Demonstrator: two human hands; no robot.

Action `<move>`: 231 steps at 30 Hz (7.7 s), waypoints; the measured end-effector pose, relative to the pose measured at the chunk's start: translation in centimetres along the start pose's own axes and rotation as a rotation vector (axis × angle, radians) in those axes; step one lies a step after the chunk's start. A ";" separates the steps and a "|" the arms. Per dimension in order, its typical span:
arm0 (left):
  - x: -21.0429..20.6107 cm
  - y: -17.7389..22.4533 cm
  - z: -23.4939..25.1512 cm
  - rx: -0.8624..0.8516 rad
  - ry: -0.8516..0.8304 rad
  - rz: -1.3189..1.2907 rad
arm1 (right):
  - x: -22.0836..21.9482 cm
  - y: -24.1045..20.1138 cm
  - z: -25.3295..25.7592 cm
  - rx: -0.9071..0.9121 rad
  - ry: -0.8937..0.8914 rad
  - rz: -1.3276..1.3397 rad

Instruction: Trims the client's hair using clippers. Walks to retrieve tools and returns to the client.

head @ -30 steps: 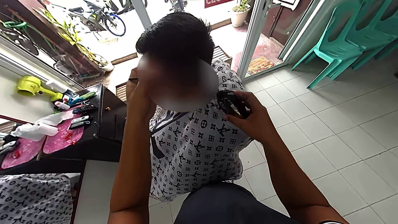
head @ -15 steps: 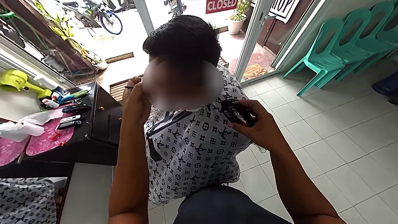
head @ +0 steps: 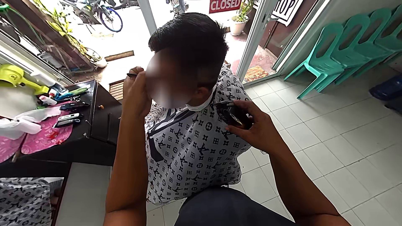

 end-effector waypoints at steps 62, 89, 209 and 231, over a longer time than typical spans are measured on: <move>-7.9 0.5 -4.2 -0.397 -0.045 0.179 | -3.8 3.1 7.2 -0.172 -0.147 1.108; 2.2 -2.3 -1.2 -0.193 -0.129 0.269 | -6.0 -3.7 3.6 -0.255 -0.245 1.018; -8.5 -6.4 -6.4 -0.172 -0.266 0.962 | -1.5 4.0 8.3 -0.082 -0.236 0.940; -7.6 -6.7 -6.4 -0.128 -0.244 0.866 | -1.2 2.2 8.1 -0.081 -0.213 0.694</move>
Point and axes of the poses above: each hand's wrist, its own z-axis towards the middle knuckle, its own x-axis out of the back of the hand, y = z × x, the point moved 3 cm from there along z, towards the middle knuckle, and after that the axes turned 4 degrees about -y, right-handed, at the moved point
